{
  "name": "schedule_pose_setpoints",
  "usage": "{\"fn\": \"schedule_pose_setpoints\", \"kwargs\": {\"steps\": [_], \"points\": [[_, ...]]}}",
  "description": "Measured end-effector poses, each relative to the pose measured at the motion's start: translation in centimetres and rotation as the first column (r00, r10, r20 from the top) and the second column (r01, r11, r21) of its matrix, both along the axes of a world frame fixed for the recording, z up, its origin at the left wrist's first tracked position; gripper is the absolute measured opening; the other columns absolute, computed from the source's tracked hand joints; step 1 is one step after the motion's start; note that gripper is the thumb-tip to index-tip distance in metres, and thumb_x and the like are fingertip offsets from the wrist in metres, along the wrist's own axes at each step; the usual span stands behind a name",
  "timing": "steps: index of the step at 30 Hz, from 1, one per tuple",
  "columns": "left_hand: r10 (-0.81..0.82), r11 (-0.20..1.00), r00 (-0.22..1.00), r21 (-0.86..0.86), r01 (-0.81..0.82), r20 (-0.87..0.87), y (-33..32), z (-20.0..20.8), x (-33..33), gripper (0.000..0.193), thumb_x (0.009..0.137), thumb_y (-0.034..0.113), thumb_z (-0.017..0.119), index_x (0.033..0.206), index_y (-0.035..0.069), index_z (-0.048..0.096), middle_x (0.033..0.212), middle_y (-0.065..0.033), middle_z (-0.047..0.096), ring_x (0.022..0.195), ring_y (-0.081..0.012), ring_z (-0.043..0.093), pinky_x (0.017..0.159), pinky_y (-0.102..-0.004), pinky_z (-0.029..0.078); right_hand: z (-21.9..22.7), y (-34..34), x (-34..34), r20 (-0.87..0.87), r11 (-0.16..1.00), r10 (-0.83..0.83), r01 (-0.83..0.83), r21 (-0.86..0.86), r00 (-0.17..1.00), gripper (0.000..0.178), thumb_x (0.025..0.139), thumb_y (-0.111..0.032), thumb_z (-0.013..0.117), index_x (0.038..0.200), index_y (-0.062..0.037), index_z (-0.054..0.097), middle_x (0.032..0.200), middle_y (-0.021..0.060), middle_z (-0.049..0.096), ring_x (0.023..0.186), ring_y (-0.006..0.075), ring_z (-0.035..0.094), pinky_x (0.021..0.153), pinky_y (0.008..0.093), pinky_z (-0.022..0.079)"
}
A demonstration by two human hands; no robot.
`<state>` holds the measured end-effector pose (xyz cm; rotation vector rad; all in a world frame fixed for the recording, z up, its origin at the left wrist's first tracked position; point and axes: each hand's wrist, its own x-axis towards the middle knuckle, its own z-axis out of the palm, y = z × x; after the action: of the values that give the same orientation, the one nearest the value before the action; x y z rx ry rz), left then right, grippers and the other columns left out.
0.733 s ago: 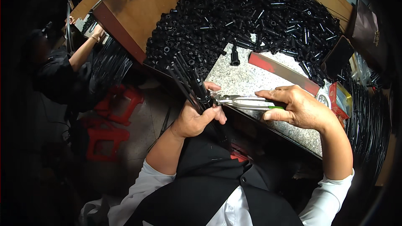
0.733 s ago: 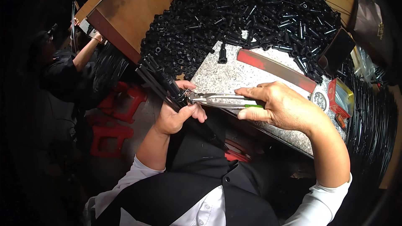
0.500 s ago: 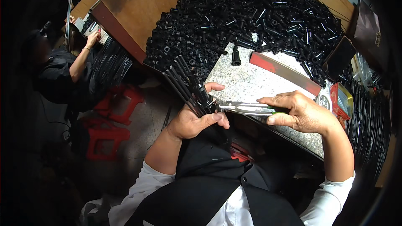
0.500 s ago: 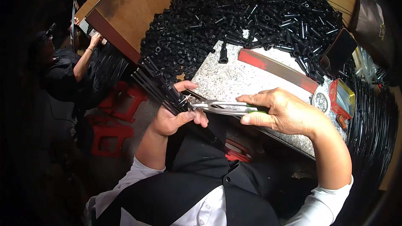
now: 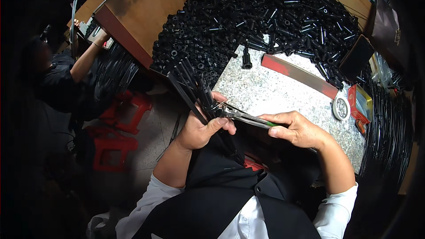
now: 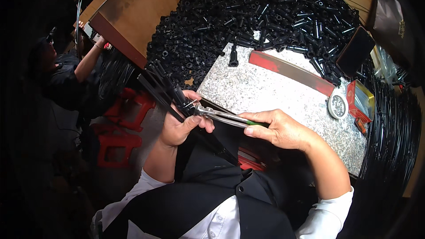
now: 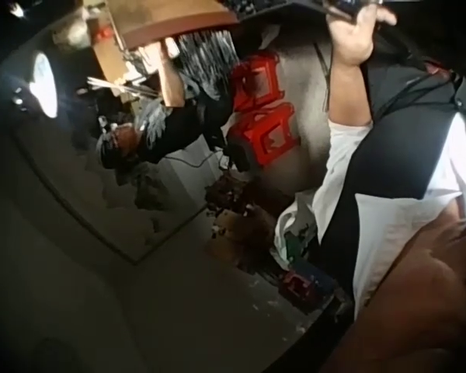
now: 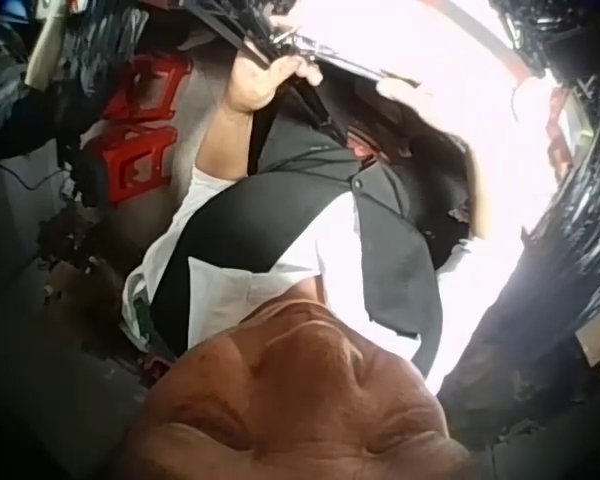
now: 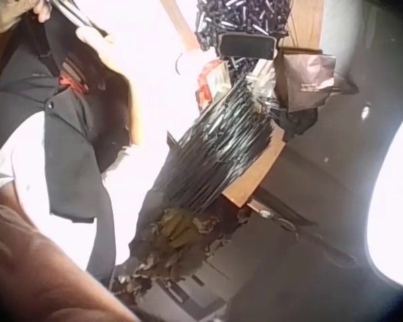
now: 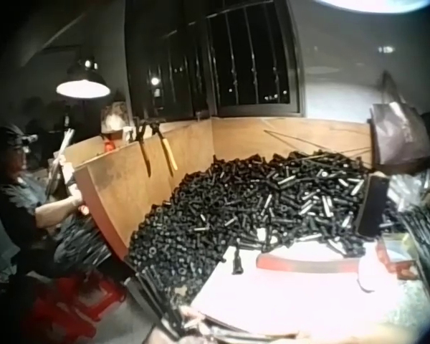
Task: The person is bundling several black wires together, inserting them into connectors, and using pliers to crimp or secure the assembly at a manufacturing workbench.
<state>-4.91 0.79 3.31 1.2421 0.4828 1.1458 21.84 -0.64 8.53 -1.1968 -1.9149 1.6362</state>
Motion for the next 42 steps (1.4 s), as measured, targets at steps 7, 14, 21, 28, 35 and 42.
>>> {"fn": "schedule_pose_setpoints", "kwargs": {"steps": [7,14,21,28,35,42], "points": [[-0.055,0.997,0.994,-0.041,0.059,0.095,-0.3,0.1,0.2,0.063,0.083,0.012,0.072,0.127,-0.003,0.03,0.069,-0.0075,0.058,0.059,-0.0176,0.06,0.06,-0.0326,0.052,1.3,-0.5,0.5,0.121,0.961,0.04,-0.072,0.268,0.992,0.043,0.09,-0.026,0.064,0.124,-0.0013,0.058,0.103,0.0191,0.067,0.09,0.0234,0.065,0.083,0.0304,0.049],[0.089,0.996,0.995,-0.008,-0.089,-0.034,-0.9,-0.3,1.7,0.09,0.056,0.037,0.087,0.118,-0.005,0.037,0.066,-0.0023,0.058,0.056,-0.0093,0.056,0.053,-0.0228,0.047,6.5,-5.1,-0.6,0.511,0.732,-0.246,-0.188,0.655,0.824,0.058,0.076,-0.032,0.074,0.123,-0.0019,0.057,0.072,0.0132,0.051,0.064,0.0288,0.055,0.059,0.0394,0.045],[0.01,0.994,1.0,0.111,-0.008,-0.018,-1.7,-0.3,2.8,0.076,0.052,0.042,0.086,0.106,-0.002,0.056,0.075,0.0005,0.057,0.065,-0.0054,0.054,0.058,-0.019,0.043,8.3,-8.2,0.1,0.598,0.767,-0.254,-0.218,0.603,0.76,0.059,0.075,-0.025,0.075,0.126,-0.0029,0.055,0.075,0.0134,0.053,0.064,0.0279,0.056,0.059,0.0383,0.046],[-0.143,0.966,0.988,0.208,0.154,-0.065,-1.2,0.2,3.4,0.073,0.05,0.056,0.08,0.096,0.001,0.065,0.07,0.0007,0.056,0.061,-0.0073,0.053,0.055,-0.0207,0.042,3.0,-7.8,3.7,0.036,0.802,0.088,-0.05,-0.595,0.995,0.055,0.097,-0.046,0.044,0.114,0.0029,0.062,0.08,0.0149,0.066,0.067,0.0222,0.066,0.063,0.0294,0.053],[-0.075,0.975,0.989,0.199,0.099,-0.126,-1.5,0.4,4.2,0.065,0.051,0.051,0.084,0.088,0.0,0.065,0.079,-0.0082,0.067,0.065,-0.0127,0.063,0.057,-0.0242,0.05,0.9,-8.2,2.8,-0.172,0.667,0.073,-0.176,-0.724,0.982,0.034,0.093,-0.026,0.06,0.105,0.0055,0.058,0.077,0.0105,0.063,0.061,0.0177,0.065,0.054,0.0281,0.054],[-0.021,0.997,0.998,0.067,0.025,-0.055,-1.0,-0.4,3.7,0.067,0.053,0.042,0.088,0.096,-0.001,0.06,0.08,-0.0001,0.059,0.073,-0.0065,0.055,0.065,-0.0208,0.044,3.4,-8.6,1.5,0.278,0.531,-0.429,-0.009,0.847,0.859,0.033,0.085,-0.019,0.067,0.104,0.0025,0.051,0.081,0.0163,0.056,0.069,0.0356,0.059,0.059,0.0375,0.046]]}}
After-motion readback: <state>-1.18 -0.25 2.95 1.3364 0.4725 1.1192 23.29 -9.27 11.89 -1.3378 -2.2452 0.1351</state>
